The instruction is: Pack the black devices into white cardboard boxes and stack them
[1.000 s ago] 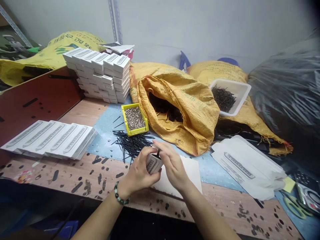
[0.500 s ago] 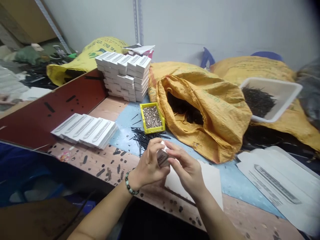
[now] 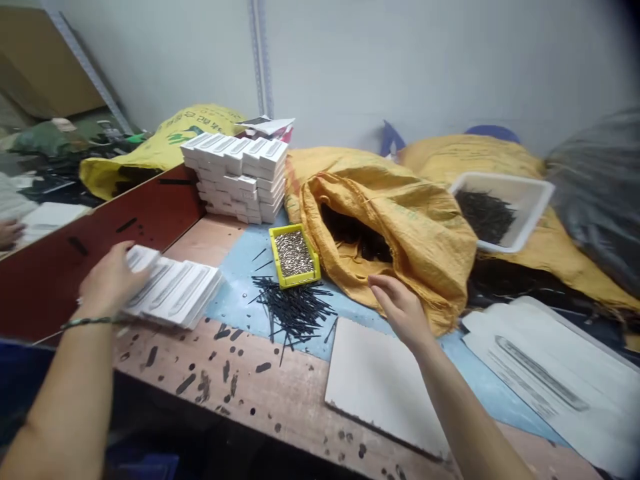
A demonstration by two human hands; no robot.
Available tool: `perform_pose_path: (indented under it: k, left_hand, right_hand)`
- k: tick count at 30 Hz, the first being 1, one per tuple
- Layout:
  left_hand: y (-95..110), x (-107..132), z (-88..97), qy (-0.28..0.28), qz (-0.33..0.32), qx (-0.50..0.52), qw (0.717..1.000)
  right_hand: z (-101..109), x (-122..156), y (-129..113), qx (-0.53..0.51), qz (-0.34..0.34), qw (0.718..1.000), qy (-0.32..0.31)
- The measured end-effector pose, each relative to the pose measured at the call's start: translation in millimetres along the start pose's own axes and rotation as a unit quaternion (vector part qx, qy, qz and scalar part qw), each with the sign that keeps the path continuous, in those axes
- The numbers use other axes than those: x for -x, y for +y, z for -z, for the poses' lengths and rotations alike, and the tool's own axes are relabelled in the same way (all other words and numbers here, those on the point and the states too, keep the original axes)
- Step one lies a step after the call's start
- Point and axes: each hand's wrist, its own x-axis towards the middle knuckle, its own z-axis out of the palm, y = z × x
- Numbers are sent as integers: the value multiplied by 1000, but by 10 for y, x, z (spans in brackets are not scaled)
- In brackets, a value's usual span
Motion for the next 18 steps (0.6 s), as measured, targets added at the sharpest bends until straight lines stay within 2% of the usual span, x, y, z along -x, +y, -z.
perform_pose_path:
  k: [2, 4, 6, 7, 10, 12, 14, 16, 18]
  left_hand:
    - [-24, -102, -82, -20, -2, -14, 1000]
    - [168, -19, -212, 8, -57, 6, 998]
    - [557, 204, -371, 27, -148, 56, 987]
    - [806, 337, -458, 21, -220, 121, 968]
    - [1620, 651, -713, -41, -351, 143, 925]
    - [2087, 715, -857, -65, -380, 138, 912]
    - [2404, 677, -972, -95, -381, 126, 911]
    - [2559, 598, -1060, -123, -370, 123, 912]
    - [2589, 528, -1120, -145, -357, 139, 912]
  right_hand:
    - [18, -256, 139, 64, 11, 998, 22]
    - [-31, -546, 257, 108, 18, 993, 42]
    - [-140, -817, 359, 127, 16, 990, 59]
    - [-209, -930, 404, 135, 16, 988, 68]
    - [-424, -1142, 505, 154, 14, 984, 92]
    - [-512, -1188, 540, 166, 15, 981, 101]
    - [-515, -1184, 544, 178, 17, 979, 102]
    - [-424, -1134, 509, 189, 21, 977, 100]
    - [-252, -1016, 421, 198, 25, 975, 100]
